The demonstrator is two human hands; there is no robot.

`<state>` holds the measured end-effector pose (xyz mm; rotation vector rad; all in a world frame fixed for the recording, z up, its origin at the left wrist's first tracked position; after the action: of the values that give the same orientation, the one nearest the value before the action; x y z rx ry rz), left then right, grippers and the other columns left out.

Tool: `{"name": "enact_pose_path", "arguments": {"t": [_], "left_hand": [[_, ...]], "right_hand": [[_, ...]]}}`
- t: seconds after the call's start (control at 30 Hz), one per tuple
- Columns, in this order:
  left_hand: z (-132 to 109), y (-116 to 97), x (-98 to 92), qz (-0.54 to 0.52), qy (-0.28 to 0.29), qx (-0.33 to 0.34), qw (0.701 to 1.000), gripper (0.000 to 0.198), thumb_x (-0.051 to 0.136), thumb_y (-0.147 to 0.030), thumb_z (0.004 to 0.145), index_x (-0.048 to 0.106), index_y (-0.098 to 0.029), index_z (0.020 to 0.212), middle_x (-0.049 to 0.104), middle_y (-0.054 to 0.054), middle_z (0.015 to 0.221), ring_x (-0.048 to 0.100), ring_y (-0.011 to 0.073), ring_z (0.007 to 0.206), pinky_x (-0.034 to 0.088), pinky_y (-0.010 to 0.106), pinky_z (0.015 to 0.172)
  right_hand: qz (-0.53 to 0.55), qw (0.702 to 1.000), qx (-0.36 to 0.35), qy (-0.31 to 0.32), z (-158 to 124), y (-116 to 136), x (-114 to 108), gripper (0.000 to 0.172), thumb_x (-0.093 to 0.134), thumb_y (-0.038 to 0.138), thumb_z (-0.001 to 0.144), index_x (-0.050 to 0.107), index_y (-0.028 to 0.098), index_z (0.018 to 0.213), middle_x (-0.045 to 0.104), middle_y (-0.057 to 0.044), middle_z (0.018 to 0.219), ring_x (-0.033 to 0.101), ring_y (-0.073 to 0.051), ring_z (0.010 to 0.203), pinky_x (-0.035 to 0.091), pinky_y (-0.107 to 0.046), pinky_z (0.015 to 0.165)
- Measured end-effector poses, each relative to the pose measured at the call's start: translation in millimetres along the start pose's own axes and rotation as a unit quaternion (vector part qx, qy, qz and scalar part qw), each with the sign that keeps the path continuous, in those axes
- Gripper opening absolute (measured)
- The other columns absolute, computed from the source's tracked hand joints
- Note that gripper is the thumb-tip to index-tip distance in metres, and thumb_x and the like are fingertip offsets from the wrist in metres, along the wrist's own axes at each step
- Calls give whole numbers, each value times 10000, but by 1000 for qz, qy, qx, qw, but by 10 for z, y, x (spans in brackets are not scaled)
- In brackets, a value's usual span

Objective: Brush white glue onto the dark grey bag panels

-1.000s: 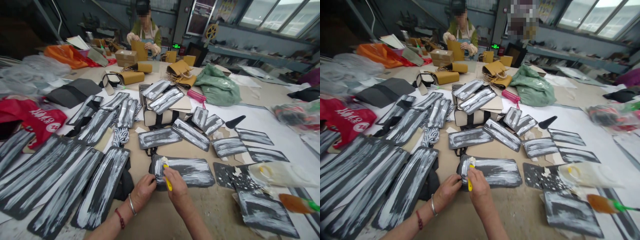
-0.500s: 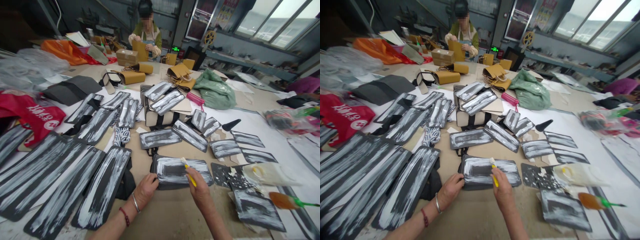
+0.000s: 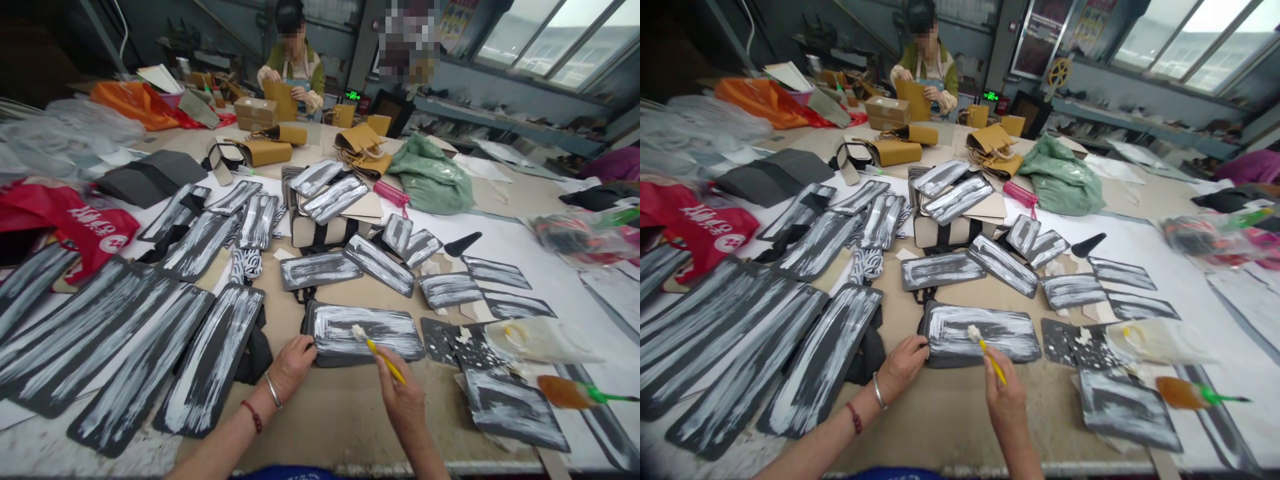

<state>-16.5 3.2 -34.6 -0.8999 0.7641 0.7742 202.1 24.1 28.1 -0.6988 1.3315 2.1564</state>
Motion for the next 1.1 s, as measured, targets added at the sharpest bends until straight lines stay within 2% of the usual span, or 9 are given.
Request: {"name": "enact_pose_path", "arguments": {"t": [0.1,0.2,0.3,0.4,0.5,0.63,0.9,1.0,1.1], "left_hand": [[-16,-32,-42,-3,9,-7,1000,181,417,-39,790,566,-143,795,565,95,877,529,178,785,517,312,689],[-48,-59,-98,-57,17,-31,998,233,412,-26,759,558,-145,897,559,99,929,532,188,860,516,330,750],[9,-23,-104,-105,-22,-93,990,344,368,-11,748,519,-135,1032,560,106,970,527,185,934,497,353,826],[221,89,-28,-99,-37,-184,977,475,334,29,701,487,-120,1125,549,123,1035,509,192,1000,460,386,892],[486,199,73,-84,6,-255,963,531,340,62,636,539,-108,1097,553,120,1019,506,192,994,436,369,918],[673,265,132,-75,27,-267,960,457,360,59,635,624,-106,970,584,112,954,526,193,938,438,350,906],[696,268,70,-59,30,-279,958,373,364,27,663,641,-103,878,613,117,897,550,204,907,446,372,886],[734,179,-25,-67,14,-262,963,308,384,-57,723,631,-112,897,614,117,916,544,213,922,439,376,880],[758,52,-120,-116,7,-255,960,249,425,-216,783,619,-135,918,632,94,889,574,195,860,463,325,810]], "right_hand": [[-42,993,101,-46,37,-218,-306,383,480,498,810,642,166,911,658,-97,904,622,-244,852,505,-382,784],[43,965,251,-67,78,-277,-412,468,508,570,757,633,151,923,658,-108,893,631,-258,812,506,-399,777],[253,886,379,-84,97,-320,-310,477,599,549,696,613,121,906,657,-110,873,640,-244,761,536,-371,723],[388,801,440,-122,87,-412,-175,454,721,491,580,603,119,812,657,-71,784,639,-209,710,553,-303,662],[432,761,465,-134,59,-500,-114,466,768,459,523,602,118,793,653,-45,756,631,-170,673,551,-255,644],[441,753,470,-135,33,-554,-112,484,769,466,523,603,116,814,650,-42,782,627,-164,667,550,-252,634],[453,743,477,-125,22,-587,-120,512,764,499,523,610,116,825,658,-54,800,630,-177,721,545,-256,658],[459,738,478,-124,16,-608,-112,530,774,499,503,610,112,824,659,-52,797,628,-171,723,542,-244,662],[466,734,480,-122,8,-642,-107,526,772,496,514,609,110,831,659,-52,799,628,-165,716,542,-239,667]]}}
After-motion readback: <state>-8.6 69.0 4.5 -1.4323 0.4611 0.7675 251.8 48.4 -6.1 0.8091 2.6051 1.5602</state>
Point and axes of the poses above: each hand's wrist, its own z-axis towards the middle knuckle, its own x-axis out of the palm, y = z × x, the point moved 1 cm from there along z, towards the middle knuckle
